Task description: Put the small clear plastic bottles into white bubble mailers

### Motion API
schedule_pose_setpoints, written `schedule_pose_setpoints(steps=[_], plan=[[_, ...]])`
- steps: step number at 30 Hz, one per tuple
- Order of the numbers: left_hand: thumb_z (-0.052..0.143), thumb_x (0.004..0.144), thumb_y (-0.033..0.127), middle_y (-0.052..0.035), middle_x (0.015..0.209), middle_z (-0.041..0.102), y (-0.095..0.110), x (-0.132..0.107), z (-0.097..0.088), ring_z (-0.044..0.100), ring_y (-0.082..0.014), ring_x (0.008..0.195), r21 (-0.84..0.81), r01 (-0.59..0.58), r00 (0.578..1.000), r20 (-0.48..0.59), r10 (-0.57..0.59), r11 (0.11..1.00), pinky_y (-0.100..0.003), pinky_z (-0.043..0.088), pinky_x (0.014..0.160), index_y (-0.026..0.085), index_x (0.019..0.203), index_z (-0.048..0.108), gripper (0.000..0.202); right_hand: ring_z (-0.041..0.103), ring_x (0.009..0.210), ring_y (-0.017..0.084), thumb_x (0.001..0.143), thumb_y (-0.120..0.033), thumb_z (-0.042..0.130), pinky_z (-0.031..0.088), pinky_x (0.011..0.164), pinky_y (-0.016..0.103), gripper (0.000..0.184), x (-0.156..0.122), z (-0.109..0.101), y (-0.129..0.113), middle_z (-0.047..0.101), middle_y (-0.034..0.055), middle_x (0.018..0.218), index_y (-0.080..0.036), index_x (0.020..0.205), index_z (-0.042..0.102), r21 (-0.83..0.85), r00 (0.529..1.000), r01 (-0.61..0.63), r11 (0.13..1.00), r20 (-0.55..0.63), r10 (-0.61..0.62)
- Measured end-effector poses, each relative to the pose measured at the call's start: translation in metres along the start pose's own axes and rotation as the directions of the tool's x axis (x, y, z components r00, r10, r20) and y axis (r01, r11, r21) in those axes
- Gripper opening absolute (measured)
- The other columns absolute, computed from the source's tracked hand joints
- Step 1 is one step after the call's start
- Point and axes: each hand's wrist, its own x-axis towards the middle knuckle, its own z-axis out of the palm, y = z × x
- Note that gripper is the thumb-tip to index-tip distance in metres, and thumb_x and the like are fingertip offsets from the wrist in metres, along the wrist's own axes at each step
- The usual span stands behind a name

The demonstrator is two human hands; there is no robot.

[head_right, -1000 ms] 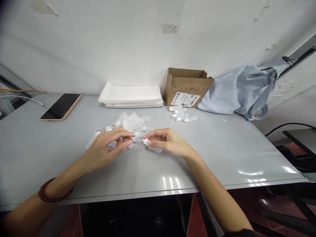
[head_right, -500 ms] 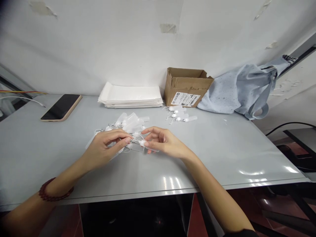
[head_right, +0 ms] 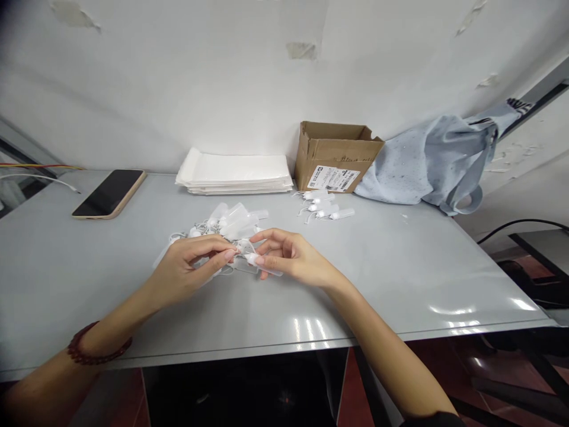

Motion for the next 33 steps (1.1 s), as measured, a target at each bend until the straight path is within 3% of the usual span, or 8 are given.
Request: schedule_pose_setpoints(steps=[18,33], plan=[[0.053,0.089,0.022,-0.0005,0.072,0.064,0.0009,-0.0009,-0.0002,0.054,-0.0109,0.063,-0.014,0.007,1.000,0.020,-0.006,1.000,-0.022,0.043,0.058,0.018,0.082,0.068,0.017,0.061,0.062,0.010,0.082,-0.030,0.066,0.043,0.058,0.024,0.031,-0.0004,-0.0003,-0.0003,0.065,0.0016,0.085,-0.019,0.110,0.057,0.004,1.000,0.005,1.000,-0.006,-0.005],[0.052,0.089,0.021,-0.0007,0.073,0.065,0.0024,0.0004,-0.0004,0.056,-0.0116,0.065,-0.021,0.012,0.999,0.032,-0.012,1.000,-0.022,0.044,0.058,0.018,0.082,0.067,0.017,0.051,0.055,0.007,0.080,-0.032,0.067,0.038,0.048,0.021,0.027,-0.0001,0.0001,-0.0002,0.063,0.0010,0.078,-0.018,0.101,0.058,-0.005,0.998,-0.017,1.000,-0.056,0.016]])
